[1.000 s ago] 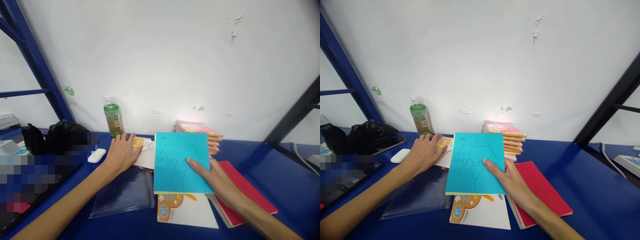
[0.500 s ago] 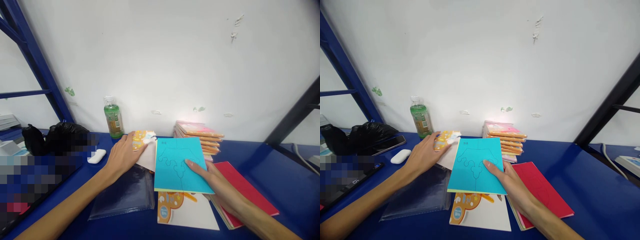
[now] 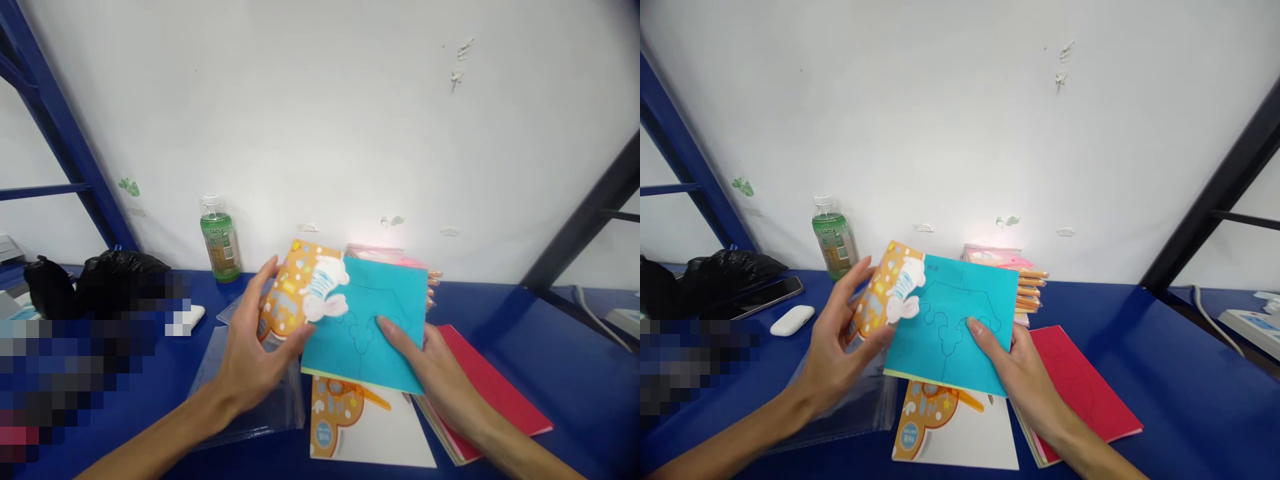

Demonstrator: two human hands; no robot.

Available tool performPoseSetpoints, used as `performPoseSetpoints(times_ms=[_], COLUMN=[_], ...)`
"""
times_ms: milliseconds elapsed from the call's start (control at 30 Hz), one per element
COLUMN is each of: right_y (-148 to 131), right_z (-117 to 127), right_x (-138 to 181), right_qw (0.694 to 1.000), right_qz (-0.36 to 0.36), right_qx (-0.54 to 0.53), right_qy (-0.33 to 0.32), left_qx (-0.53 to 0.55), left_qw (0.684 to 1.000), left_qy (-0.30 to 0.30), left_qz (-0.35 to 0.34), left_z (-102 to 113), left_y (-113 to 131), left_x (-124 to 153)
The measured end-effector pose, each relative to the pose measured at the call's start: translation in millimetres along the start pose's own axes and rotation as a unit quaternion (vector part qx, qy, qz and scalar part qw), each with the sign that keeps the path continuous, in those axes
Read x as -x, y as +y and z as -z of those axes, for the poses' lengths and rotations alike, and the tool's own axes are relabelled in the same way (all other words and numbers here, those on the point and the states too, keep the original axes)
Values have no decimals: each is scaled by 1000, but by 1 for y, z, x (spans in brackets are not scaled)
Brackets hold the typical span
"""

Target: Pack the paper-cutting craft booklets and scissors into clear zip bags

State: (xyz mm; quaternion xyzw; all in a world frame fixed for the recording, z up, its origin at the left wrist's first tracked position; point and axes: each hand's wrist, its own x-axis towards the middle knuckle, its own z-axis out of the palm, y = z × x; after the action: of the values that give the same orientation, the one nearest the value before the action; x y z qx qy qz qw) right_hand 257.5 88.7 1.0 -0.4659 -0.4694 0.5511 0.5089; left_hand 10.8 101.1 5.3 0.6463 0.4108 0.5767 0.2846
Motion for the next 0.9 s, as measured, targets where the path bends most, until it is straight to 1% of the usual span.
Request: performPoseSetpoints(times_ms=[67, 133, 167, 233, 300, 367, 433, 500, 567, 633, 667, 700, 733, 767, 833, 900], right_y=[0, 1, 2, 5, 8, 9, 10, 9, 6, 2, 0, -2, -3, -4, -3, 1], right_z=[0, 0, 1, 1, 1, 1, 0, 0, 1, 3, 3, 3, 3, 2, 0, -3], right_x=[2, 2, 2, 2, 2, 3, 4, 4, 5, 4, 4, 4, 4, 3, 3, 2], right_qw=[1000, 999, 999, 999, 999, 998, 997, 996, 989, 973, 967, 966, 971, 978, 989, 993], right_qz=[18, 26, 29, 32, 28, 21, 14, 34, 104, 187, 215, 228, 224, 205, 134, 60], right_qx=[16, 31, 33, 33, 33, 45, 59, 74, 103, 122, 115, 95, 63, 27, -29, -48], right_qy=[-10, -15, -15, -15, -24, -32, -41, -41, -4, 59, 79, 78, 56, 20, -53, -85], left_qx=[89, 186, 229, 285, 300, 300, 311, 319, 314, 300, 294, 289, 285, 282, 276, 276], left_qw=[994, 975, 963, 942, 924, 911, 903, 904, 914, 924, 927, 930, 932, 934, 937, 931], left_qy=[-59, -111, -125, -129, -132, -146, -162, -161, -144, -128, -125, -123, -119, -114, -109, -128], left_qz=[35, 53, 66, 120, 195, 242, 247, 234, 215, 201, 197, 193, 189, 186, 184, 201], left_z=[-8, -16, -20, -25, -27, -27, -26, -26, -27, -29, -30, -31, -32, -33, -35, -37], left_y=[4, 10, 14, 20, 23, 23, 21, 19, 18, 18, 18, 17, 16, 14, 11, 8], left_x=[11, 19, 22, 24, 22, 18, 16, 16, 16, 18, 18, 19, 20, 22, 25, 28])
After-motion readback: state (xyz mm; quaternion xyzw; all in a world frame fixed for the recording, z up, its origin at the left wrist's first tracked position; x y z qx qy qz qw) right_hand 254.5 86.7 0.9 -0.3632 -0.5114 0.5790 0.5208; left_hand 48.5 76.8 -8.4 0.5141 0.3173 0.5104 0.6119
